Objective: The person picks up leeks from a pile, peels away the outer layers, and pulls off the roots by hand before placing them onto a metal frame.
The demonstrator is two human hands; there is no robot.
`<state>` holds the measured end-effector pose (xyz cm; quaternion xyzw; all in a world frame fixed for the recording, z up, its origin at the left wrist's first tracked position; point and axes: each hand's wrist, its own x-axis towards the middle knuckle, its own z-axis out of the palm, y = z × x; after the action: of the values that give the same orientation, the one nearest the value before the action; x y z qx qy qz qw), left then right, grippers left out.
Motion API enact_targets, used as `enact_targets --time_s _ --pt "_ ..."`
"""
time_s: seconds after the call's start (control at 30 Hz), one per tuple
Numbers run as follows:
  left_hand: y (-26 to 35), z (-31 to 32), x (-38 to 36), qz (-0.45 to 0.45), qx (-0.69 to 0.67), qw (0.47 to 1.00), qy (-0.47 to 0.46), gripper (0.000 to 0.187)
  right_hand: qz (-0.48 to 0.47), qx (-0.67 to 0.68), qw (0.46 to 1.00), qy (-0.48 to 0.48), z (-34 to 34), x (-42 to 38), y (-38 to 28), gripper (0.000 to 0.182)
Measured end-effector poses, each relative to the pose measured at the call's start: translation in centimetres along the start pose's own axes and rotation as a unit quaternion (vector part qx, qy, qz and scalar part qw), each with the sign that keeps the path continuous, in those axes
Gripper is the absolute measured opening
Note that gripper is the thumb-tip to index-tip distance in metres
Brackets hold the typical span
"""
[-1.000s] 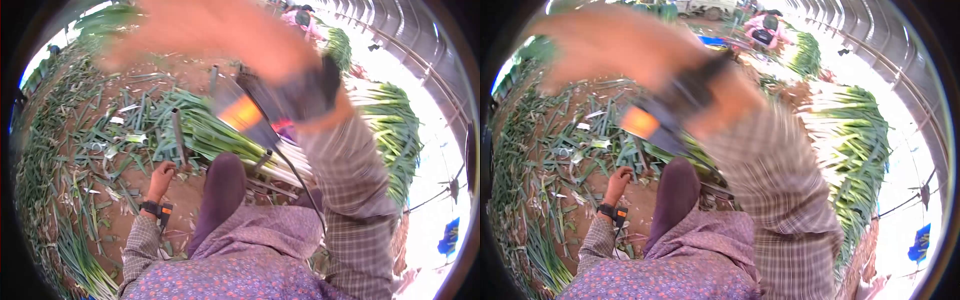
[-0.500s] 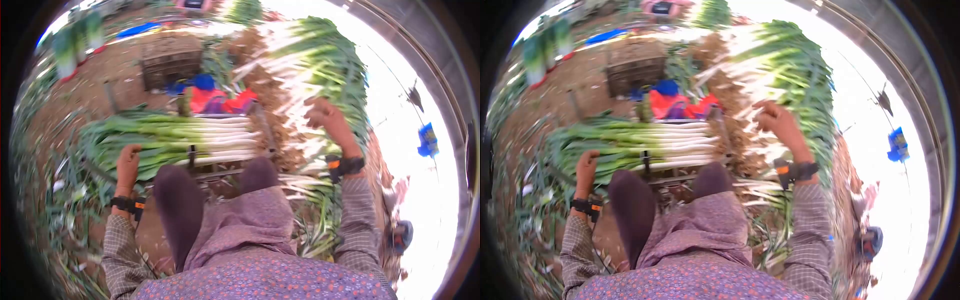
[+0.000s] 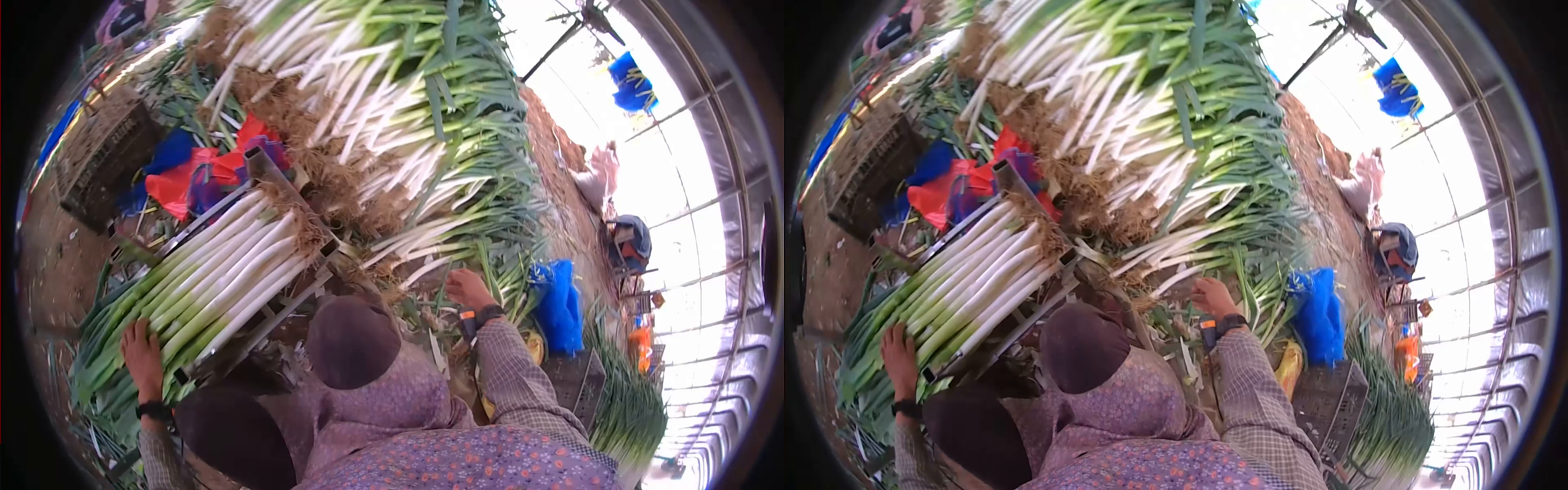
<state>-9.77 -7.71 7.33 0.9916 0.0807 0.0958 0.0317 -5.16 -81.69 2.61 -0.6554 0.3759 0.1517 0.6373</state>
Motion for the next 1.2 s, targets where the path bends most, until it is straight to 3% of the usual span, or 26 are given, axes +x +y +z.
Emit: enact_targets --time_s 0.1,0.17,0.2,0.27,0.3,0.53,0.83,0.9,1.0,1.03,1.1,1.17,1.2 --pt "0.6 -0.9 1.0 -0.041 0.013 0.995 -0.086 0.037 0.034 0.022 0.998 0.037 -0.9 7.2 5.6 0.019" --pt "-0.4 -0.1 0.6 -0.024 0.023 0.997 -0.074 0.039 0.022 0.096 0.995 0.002 -2.4 14.1 11.8 0.014" --pt "-0.9 0.3 0.5 -0.015 0.029 0.997 -0.067 0.04 0.001 0.055 0.998 0.016 -2.2 15.1 12.6 0.013" --pt "-1.4 0.5 0.4 -0.019 0.038 0.996 -0.08 0.043 -0.039 -0.028 0.998 0.042 0.3 17.0 12.7 0.012" --pt "-1.5 0.6 0.3 -0.021 0.038 0.996 -0.08 0.043 -0.03 0.023 0.997 0.069 1.9 16.4 11.3 0.014" --pt "-2.7 0.5 0.2 -0.002 0.058 0.993 -0.1 0.043 -0.038 0.024 0.975 0.216 8.9 21.6 5.6 0.031" --pt "-3.9 0.3 0.3 0.006 0.043 0.993 -0.111 0.044 0.091 0.088 0.983 0.13 7.5 25.5 4.3 0.055" --pt "-4.1 0.4 0.1 0.007 0.046 0.993 -0.107 0.044 0.041 0.046 0.976 0.209 8.1 26.3 4.5 0.059" --pt "2.8 -2.8 2.4 -0.081 0.057 0.972 -0.213 0.065 -0.033 -0.017 0.944 0.329 8.5 26.2 3.5 0.067" --pt "2.3 -2.5 2.3 -0.085 0.042 0.975 -0.2 0.071 0.046 -0.043 0.941 0.333 8.7 24.9 1.2 0.07" --pt "1.4 -2.4 2.2 -0.075 0.055 0.974 -0.206 0.071 0.028 0.034 0.949 0.312 8.5 24.9 1.0 0.066" --pt "0.6 -2.2 2.0 -0.067 0.059 0.974 -0.208 0.073 -0.059 0.108 0.956 0.268 8.1 24.4 1.7 0.051" --pt "1.2 -2.3 2.1 -0.078 0.057 0.974 -0.207 0.073 -0.153 0.147 0.948 0.239 7.3 24.9 4.0 0.044"
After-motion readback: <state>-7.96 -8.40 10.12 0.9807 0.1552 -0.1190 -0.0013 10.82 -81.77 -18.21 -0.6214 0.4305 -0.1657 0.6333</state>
